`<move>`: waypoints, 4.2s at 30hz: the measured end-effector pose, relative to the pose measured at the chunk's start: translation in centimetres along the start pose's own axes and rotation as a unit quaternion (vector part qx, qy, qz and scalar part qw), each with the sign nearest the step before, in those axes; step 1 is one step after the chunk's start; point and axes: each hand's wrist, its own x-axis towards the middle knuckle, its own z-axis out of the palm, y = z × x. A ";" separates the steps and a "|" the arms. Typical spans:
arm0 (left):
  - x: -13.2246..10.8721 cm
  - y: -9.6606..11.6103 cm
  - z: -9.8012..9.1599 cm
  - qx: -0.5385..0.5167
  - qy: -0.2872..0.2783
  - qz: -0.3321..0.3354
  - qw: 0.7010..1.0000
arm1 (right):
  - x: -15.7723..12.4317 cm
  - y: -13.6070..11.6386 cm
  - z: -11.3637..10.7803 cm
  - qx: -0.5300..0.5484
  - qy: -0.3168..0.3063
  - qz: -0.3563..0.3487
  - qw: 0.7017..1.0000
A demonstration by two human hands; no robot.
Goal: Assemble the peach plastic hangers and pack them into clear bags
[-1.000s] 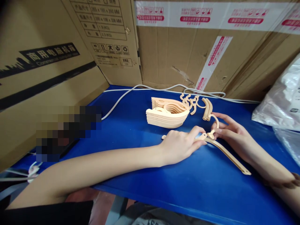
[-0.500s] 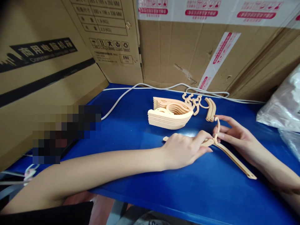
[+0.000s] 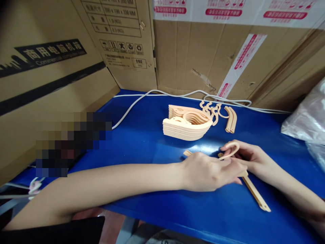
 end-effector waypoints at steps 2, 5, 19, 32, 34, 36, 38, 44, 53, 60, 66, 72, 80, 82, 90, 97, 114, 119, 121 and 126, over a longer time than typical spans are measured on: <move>0.0 0.1 0.0 -0.006 0.006 0.003 1.000 | -0.1 -0.4 0.1 0.032 0.017 0.015 0.999; -0.1 0.1 -0.2 -0.005 0.008 -0.032 0.999 | -0.1 -0.6 -0.2 0.061 0.047 0.035 0.996; 0.0 0.1 -0.4 -0.002 -0.039 -0.129 0.991 | -0.1 -0.1 -0.1 0.149 0.073 0.021 0.986; 0.0 0.3 0.1 0.028 -0.078 -0.113 0.990 | -1.4 -0.1 0.3 0.091 0.058 -0.059 0.992; 0.0 0.4 0.1 0.029 -0.079 -0.124 0.989 | -1.4 -0.2 0.5 0.067 0.053 -0.076 0.993; 0.1 0.4 0.1 0.028 -0.076 -0.132 0.988 | -1.2 -0.2 0.7 0.035 0.046 -0.105 0.993; 0.1 0.5 0.0 0.029 -0.068 -0.137 0.988 | -1.0 0.0 0.9 0.009 0.037 -0.131 0.991; 0.1 0.5 -0.1 0.045 -0.050 -0.159 0.985 | -1.1 0.9 1.2 -0.040 0.021 -0.191 0.981; 0.1 0.5 0.4 0.075 -0.015 -0.192 0.978 | -0.8 1.6 -0.6 -0.106 -0.005 -0.177 0.979; 0.9 0.2 0.3 0.016 -0.065 -0.227 0.972 | -0.6 1.9 -3.2 -0.094 -0.057 -0.174 0.979; 0.6 0.2 0.1 0.057 -0.090 -0.189 0.976 | -0.5 1.8 -3.6 -0.135 -0.049 -0.179 0.973; 0.2 0.0 0.0 0.049 -0.090 -0.169 0.980 | -0.9 0.6 -3.1 -0.028 -0.039 -0.120 0.992; 0.1 -0.1 0.4 0.050 -0.074 -0.167 0.982 | -0.4 0.2 -1.0 0.175 0.098 -0.081 0.976; 0.1 0.0 0.5 0.049 -0.072 -0.169 0.982 | -0.3 0.8 -0.6 0.208 0.087 -0.061 0.972; 0.1 -0.1 0.5 -0.006 -0.048 -0.180 0.983 | -0.9 1.4 -0.3 0.238 0.048 -0.062 0.968; 0.1 0.0 0.3 -0.005 -0.031 -0.189 0.982 | -0.6 1.2 -0.4 0.275 0.061 -0.050 0.958; -0.3 -0.3 0.1 -0.008 0.003 -0.126 0.992 | -0.7 1.8 -0.8 0.261 -0.005 -0.076 0.962; -0.2 -0.7 0.3 -0.023 -0.007 -0.102 0.995 | -0.7 1.8 -0.9 0.260 -0.006 -0.074 0.963; -0.2 -0.7 0.4 -0.030 -0.004 -0.087 0.996 | -0.8 1.9 -0.9 0.260 -0.012 -0.074 0.963; -0.3 -0.7 0.5 -0.034 0.008 -0.043 0.998 | -0.9 2.0 -0.9 0.253 -0.035 -0.083 0.963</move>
